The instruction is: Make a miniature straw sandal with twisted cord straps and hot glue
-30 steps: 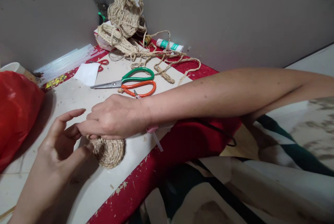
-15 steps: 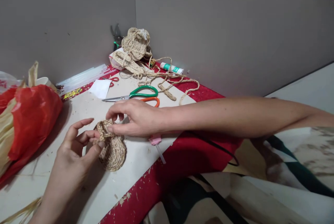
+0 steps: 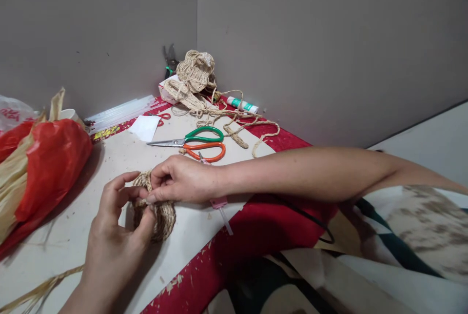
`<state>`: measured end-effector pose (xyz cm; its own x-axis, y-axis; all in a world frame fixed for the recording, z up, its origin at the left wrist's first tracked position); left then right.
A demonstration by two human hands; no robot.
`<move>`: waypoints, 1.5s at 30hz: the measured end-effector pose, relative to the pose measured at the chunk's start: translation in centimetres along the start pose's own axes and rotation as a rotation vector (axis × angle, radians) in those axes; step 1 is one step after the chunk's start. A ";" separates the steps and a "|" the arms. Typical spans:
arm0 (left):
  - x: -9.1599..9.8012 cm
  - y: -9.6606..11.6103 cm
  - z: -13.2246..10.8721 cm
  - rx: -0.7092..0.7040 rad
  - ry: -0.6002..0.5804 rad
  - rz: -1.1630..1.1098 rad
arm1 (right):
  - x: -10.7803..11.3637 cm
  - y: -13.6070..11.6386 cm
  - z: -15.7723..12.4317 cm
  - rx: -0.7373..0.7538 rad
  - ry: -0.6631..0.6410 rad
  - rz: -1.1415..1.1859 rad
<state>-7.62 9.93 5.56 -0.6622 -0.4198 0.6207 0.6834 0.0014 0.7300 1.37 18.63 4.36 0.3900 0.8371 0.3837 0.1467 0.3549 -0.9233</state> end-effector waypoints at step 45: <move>-0.2 -1.3 0.5 0.174 -0.056 -0.243 | 4.0 -5.0 -3.5 0.564 0.270 -0.235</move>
<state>-8.53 10.49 4.66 -0.8191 -0.3763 0.4330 0.4430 0.0645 0.8942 5.40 18.76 10.52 0.6306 0.6033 0.4882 -0.2136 0.7397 -0.6381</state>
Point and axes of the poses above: each hand's wrist, its own z-axis towards the middle knuckle, its own x-axis out of the back of the hand, y = z × x, the point moved 9 cm from there along z, towards the middle knuckle, and after that the axes turned 2 degrees about x, right-handed, at the moved point
